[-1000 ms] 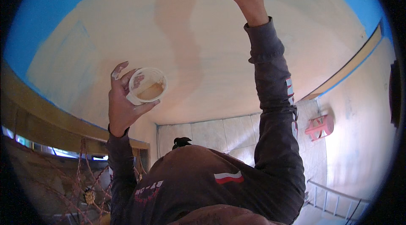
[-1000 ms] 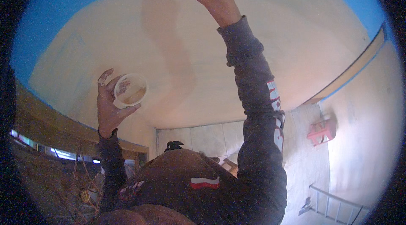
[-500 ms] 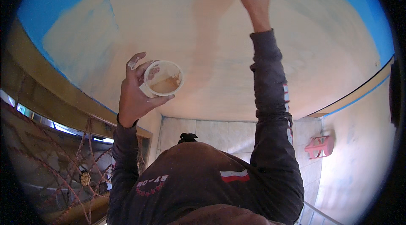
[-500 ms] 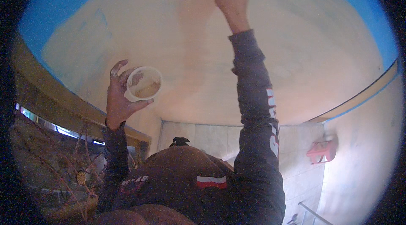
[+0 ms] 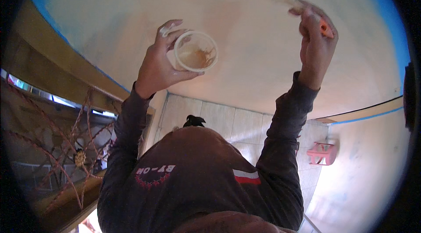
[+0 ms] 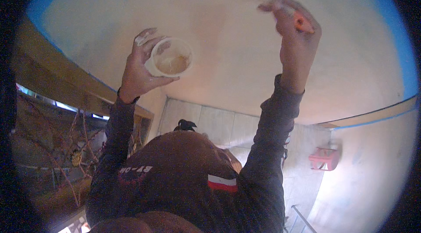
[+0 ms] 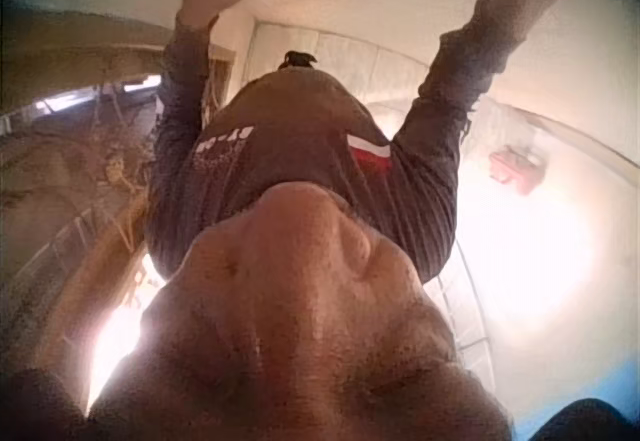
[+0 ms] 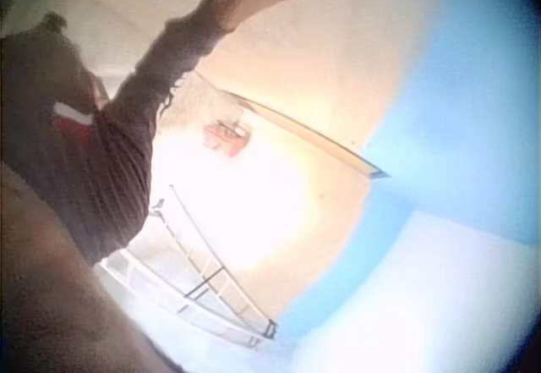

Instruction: The person paints a ceiling with beige paint using a small brush and a plastic cup. They repeatedly dip the brush into the cup and apply paint to the ceiling surface, working along the edge where the ceiling meets a blue-painted wall.

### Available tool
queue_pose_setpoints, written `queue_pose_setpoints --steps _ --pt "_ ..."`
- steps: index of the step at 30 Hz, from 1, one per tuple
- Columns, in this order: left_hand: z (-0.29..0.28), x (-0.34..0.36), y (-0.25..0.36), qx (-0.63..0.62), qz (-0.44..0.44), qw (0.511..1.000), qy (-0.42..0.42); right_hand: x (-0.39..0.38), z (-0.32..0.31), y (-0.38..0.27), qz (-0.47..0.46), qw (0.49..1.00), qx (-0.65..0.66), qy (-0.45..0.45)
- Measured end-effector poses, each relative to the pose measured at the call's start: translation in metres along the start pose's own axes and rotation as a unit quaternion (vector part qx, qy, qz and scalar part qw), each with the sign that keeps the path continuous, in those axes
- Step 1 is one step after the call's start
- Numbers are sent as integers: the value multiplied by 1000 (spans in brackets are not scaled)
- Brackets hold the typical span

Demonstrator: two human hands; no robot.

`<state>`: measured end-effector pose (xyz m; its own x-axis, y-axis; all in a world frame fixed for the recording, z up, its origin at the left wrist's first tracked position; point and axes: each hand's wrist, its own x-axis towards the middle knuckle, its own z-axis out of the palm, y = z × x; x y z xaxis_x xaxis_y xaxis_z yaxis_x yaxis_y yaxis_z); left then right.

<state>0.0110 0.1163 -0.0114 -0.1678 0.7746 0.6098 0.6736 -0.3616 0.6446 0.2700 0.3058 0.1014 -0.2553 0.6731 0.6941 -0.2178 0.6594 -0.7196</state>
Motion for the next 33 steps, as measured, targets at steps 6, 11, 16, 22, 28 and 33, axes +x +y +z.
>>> queue_pose_setpoints --steps 6,11,16,22,28,33 --pt "21 -14 -24 -39 0 999 9 -47 26 -2 83 962 -8 -261" --pt "34 -29 -35 -32 -39 998 -24 -54 43 24 7 921 -135 -366" --pt "38 -31 -26 -2 -53 997 -51 -59 71 39 -37 852 -241 -463" --pt "44 -34 -28 24 -35 996 -73 -71 82 56 -66 835 -260 -481" --pt "47 -35 -26 -40 -32 998 -43 -61 75 56 -63 846 -219 -481" --pt "47 -31 -27 -22 -55 998 -21 -57 52 52 108 914 -72 -384"
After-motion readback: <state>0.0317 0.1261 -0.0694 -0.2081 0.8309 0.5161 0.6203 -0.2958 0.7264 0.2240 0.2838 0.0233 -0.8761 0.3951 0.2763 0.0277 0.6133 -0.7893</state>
